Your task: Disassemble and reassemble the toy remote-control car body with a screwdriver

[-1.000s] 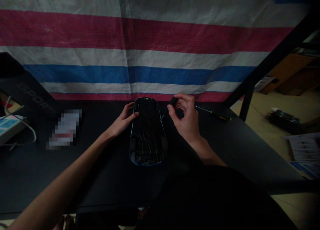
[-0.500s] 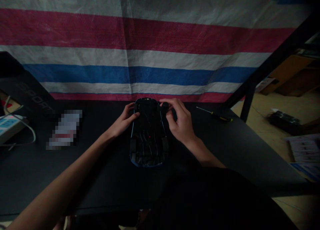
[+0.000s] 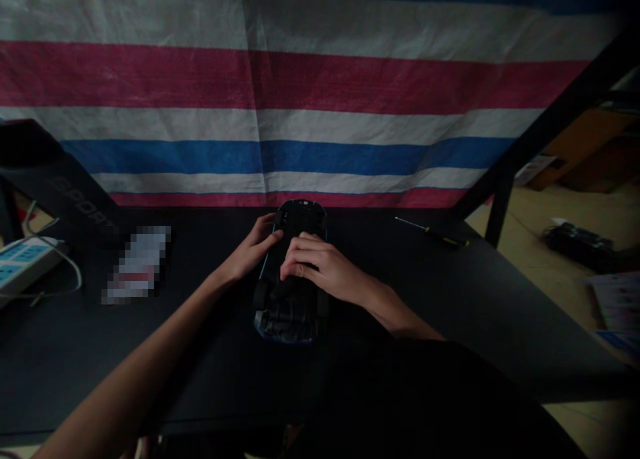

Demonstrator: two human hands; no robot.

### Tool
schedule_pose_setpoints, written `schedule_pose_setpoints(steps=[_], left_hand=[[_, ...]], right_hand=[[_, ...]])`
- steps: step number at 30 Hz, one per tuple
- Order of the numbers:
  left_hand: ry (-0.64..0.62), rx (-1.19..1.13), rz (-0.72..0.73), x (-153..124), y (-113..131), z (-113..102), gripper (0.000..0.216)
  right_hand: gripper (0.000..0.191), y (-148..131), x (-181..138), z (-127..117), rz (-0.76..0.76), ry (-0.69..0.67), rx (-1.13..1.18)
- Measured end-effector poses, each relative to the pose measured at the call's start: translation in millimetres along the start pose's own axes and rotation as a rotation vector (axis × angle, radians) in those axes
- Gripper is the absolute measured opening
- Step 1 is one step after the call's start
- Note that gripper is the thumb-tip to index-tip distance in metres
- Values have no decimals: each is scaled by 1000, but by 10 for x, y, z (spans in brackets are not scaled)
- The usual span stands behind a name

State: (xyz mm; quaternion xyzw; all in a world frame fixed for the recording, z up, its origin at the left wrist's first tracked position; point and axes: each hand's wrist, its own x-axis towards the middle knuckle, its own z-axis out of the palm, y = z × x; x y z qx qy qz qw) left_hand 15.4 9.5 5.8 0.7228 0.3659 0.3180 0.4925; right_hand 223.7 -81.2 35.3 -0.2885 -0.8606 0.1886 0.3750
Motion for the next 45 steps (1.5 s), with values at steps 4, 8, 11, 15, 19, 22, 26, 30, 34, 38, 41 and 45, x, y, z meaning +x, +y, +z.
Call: schedule_pose_setpoints(steps=[4,8,11,15,19,22,26,30,34,38,41,45], left_hand=[[-10,-41,-22,10,-11,-9,69],[-2,-26,-25,2,-10,-11,68],[3,-12,-19,3,-21,-17,66],[4,-53,-49,9,-36,-43,73],[13,-79,-78,-12,-9,-69,80],[19,-85,-108,-38,28,-67,80],[23,-93,-116,-55,58,-51,76],[15,-82,-105,-50,52,-50,73],[-2,-96,-85,-29,8,-55,73],[-9,-99,-70,-16,-28,-56,74],[-12,-99,-75,-22,-29,-58,73],[-12,-93,-59,-36,-17,-65,70]], right_hand=[[33,-35,-36,-22,21,-21,1],[29,-116,-69,-51,31,-72,-4],[26,-160,-72,-70,29,-82,25],[20,-112,-90,-154,119,210,59],[30,48,-175,-300,275,634,132],[32,138,-251,-361,293,678,130],[32,145,-306,-350,281,609,84],[31,89,-314,-342,265,582,19],[31,71,-324,-366,269,588,-25],[31,82,-341,-375,273,580,-70],[30,74,-345,-392,289,577,-112],[25,-19,-270,-515,322,470,-323]])
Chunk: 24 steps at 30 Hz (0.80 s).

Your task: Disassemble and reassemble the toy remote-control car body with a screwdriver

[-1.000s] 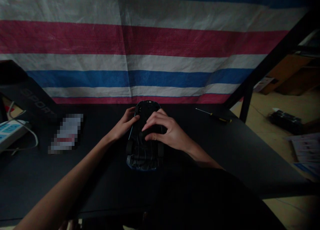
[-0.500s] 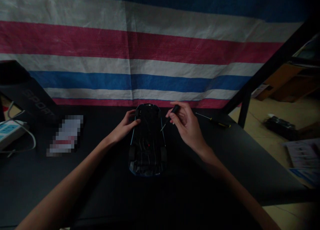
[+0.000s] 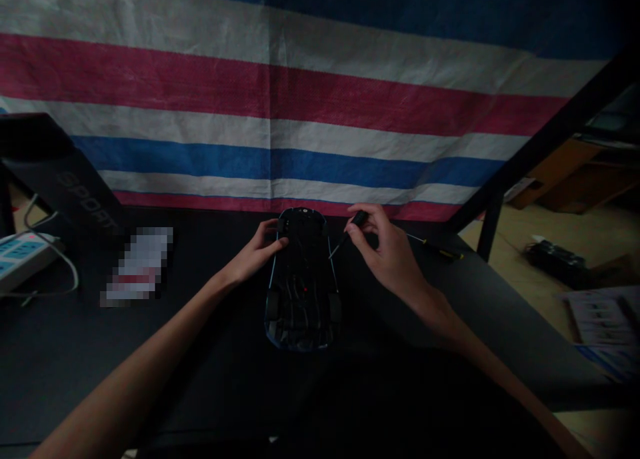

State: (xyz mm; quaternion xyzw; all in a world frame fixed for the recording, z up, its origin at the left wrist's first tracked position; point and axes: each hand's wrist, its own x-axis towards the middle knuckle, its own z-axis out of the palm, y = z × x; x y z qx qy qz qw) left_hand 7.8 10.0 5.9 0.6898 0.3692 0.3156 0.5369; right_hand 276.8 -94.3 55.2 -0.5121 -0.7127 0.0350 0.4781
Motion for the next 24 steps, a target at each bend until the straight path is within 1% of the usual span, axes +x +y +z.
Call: schedule_pose_setpoints(steps=[4,7,9,12,14,16,18,19,22,24], left_hand=[[1,4,-3,7,-8,-6,73],[7,-6,-21,20,-15,-6,74],[7,-10,-15,23,-8,-6,75],[7,-9,1,15,13,-11,76],[7,-8,7,11,23,-13,76],[9,-1,11,13,22,-13,75],[14,2,14,23,7,-8,74],[17,0,16,31,-5,-5,73],[19,-7,24,64,-55,4,74],[17,-4,28,82,-86,6,76]], right_hand=[[17,-217,230,-135,-78,-170,-426],[26,-422,413,-161,-92,-329,-670],[28,-551,514,-142,-88,-436,-725],[24,-711,612,-91,-79,-527,-673],[23,-780,632,-55,-51,-537,-650],[26,-802,616,-21,-32,-510,-699],[31,-773,575,2,-51,-467,-749],[30,-744,551,6,-70,-446,-741],[20,-644,491,-13,-125,-379,-568],[17,-599,470,-44,-117,-348,-474]])
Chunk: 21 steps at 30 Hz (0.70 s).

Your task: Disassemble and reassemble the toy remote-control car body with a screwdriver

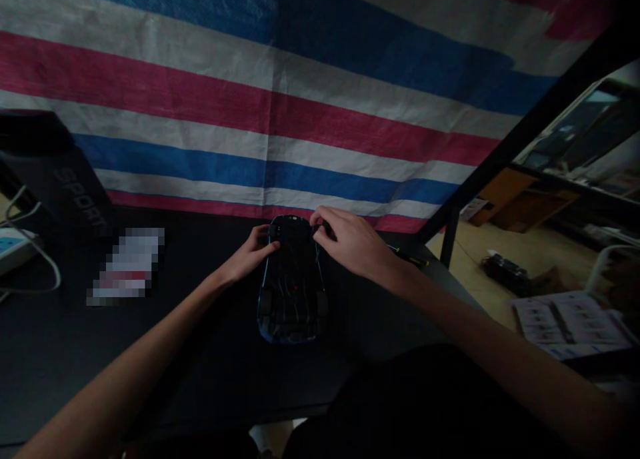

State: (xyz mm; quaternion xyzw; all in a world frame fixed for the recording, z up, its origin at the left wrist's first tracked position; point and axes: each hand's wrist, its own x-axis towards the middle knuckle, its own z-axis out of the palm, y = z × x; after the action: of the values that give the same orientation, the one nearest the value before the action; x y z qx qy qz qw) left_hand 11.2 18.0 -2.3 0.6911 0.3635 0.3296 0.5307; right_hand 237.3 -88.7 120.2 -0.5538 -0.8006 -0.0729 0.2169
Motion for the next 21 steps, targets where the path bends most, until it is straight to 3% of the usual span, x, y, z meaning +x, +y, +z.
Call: schedule_pose_setpoints(steps=[4,17,21], left_hand=[[-4,16,13,2,-13,-3,76],[-8,63,-34,-29,91,-12,74],[110,217,41,-70,304,-148,63]], right_hand=[[24,49,-32,-4,58,-24,-25],[21,116,-84,37,-29,51,-79],[23,90,-80,16,-19,2,-102]])
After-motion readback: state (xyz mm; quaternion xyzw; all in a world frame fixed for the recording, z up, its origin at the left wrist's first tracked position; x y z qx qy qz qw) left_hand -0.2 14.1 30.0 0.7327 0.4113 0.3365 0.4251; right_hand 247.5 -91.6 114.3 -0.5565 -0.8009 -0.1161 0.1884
